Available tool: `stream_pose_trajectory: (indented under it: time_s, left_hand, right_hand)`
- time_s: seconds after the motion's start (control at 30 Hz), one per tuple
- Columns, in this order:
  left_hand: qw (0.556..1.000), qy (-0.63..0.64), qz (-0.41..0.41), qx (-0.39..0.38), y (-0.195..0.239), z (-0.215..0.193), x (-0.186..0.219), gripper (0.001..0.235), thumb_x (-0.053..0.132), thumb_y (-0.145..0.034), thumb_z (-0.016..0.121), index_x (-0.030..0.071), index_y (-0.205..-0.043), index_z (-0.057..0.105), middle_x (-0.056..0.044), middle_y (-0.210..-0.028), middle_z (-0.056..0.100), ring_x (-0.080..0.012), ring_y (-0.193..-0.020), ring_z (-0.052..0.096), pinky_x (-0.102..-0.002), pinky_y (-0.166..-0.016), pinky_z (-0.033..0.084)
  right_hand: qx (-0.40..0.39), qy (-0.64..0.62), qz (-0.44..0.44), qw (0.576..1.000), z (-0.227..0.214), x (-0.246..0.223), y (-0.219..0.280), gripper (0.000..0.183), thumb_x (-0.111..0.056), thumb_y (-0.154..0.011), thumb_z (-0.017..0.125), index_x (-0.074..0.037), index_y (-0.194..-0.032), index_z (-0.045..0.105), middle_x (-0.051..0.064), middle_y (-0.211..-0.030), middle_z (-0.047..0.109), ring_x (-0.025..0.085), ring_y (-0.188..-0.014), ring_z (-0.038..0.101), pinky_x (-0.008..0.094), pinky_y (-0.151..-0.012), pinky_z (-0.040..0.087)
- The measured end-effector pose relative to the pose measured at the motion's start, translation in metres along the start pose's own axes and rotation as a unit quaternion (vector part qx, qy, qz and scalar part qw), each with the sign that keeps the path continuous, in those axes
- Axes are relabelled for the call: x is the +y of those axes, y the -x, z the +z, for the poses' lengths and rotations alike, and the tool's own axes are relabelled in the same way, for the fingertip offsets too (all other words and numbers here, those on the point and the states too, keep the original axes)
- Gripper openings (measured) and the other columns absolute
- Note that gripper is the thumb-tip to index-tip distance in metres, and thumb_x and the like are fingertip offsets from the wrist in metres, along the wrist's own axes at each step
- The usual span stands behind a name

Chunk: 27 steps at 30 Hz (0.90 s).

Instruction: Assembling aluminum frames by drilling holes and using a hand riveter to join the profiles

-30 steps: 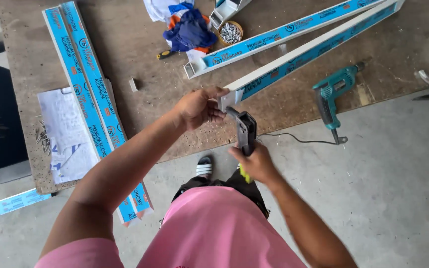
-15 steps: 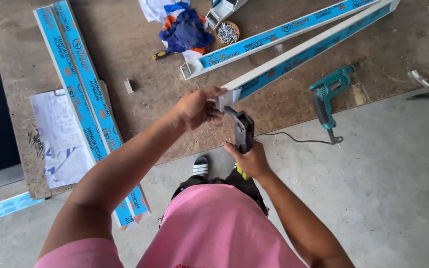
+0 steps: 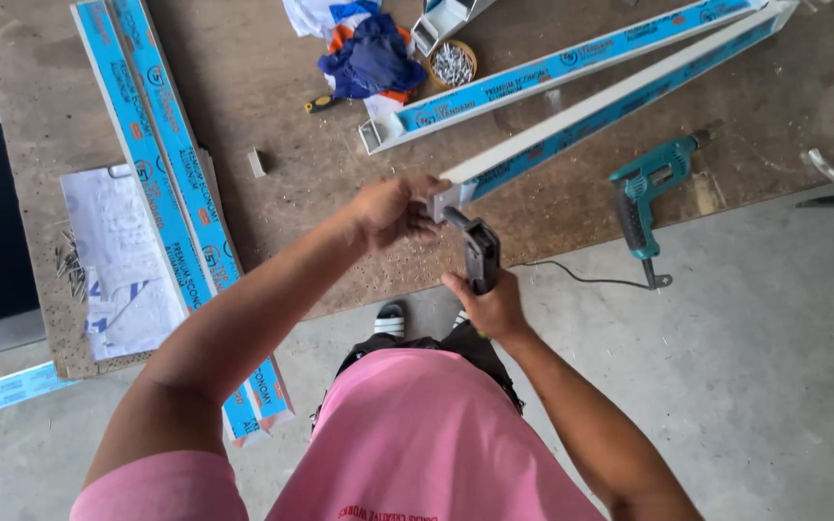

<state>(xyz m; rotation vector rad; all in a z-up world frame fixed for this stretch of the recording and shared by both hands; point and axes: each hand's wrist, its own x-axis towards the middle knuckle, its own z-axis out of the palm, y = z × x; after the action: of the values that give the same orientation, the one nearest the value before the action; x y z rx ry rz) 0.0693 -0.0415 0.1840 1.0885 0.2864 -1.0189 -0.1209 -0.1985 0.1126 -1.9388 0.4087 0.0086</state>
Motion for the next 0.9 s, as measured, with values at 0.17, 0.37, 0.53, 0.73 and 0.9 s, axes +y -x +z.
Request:
stream_pose_trajectory:
  time_s: [0.17,0.37,0.53,0.73,0.9]
  left_hand:
    - [0.917,-0.333,0.202,0.089,-0.048,-0.055,-0.022,0.035,0.044,-0.073,0.091,0.014,-0.088,0.08,-0.008,-0.07,0.071,-0.0206,-0.067,0.07,-0.032,-0.07,0.056]
    - [0.476,-0.718,0.486,0.15,-0.088,-0.116,-0.06,0.013,0.037,-0.077,0.08,0.025,-0.082,0.08,-0.003,-0.109,0.07,-0.0246,-0.105,0.063,-0.048,-0.091,0.057]
    - [0.569,-0.643,0.435,0.271,-0.139,-0.096,0.026,0.036,0.043,-0.087,0.071,0.018,-0.113,0.07,-0.007,-0.124,0.066,-0.0371,-0.111,0.059,-0.054,-0.083,0.055]
    - [0.555,-0.681,0.302,0.37,-0.249,-0.12,0.086,0.042,0.032,-0.085,0.066,0.02,-0.125,0.061,-0.01,-0.142,0.047,-0.0477,-0.132,0.037,-0.069,-0.095,0.043]
    - [0.536,-0.535,0.567,0.324,-0.254,-0.084,0.044,0.029,0.019,-0.096,0.068,-0.003,-0.111,0.058,-0.024,-0.134,0.059,-0.0509,-0.131,0.04,-0.059,-0.112,0.032]
  right_hand:
    - [0.089,0.0,0.01,0.996,-0.002,-0.012,0.005,0.04,-0.038,-0.083,0.09,-0.009,-0.07,0.067,0.009,-0.053,0.061,0.015,-0.052,0.061,0.031,-0.049,0.046]
    - [0.094,-0.045,0.091,0.99,-0.07,0.014,0.041,0.043,-0.036,-0.096,0.075,-0.009,-0.064,0.066,0.009,-0.055,0.067,0.018,-0.05,0.062,0.031,-0.053,0.05]
    - [0.164,-0.033,0.239,0.956,-0.106,0.02,0.094,0.046,-0.038,-0.095,0.073,-0.005,-0.062,0.065,0.01,-0.055,0.062,0.02,-0.051,0.059,0.035,-0.053,0.045]
    - [0.228,-0.111,0.354,0.9,-0.131,0.03,0.133,0.037,-0.027,-0.1,0.071,0.003,-0.08,0.064,0.015,-0.065,0.062,0.025,-0.061,0.06,0.039,-0.062,0.049]
    - [0.201,-0.045,0.355,0.912,-0.17,0.045,0.148,0.051,-0.034,-0.1,0.068,0.004,-0.068,0.064,0.018,-0.066,0.068,0.027,-0.067,0.063,0.039,-0.071,0.047]
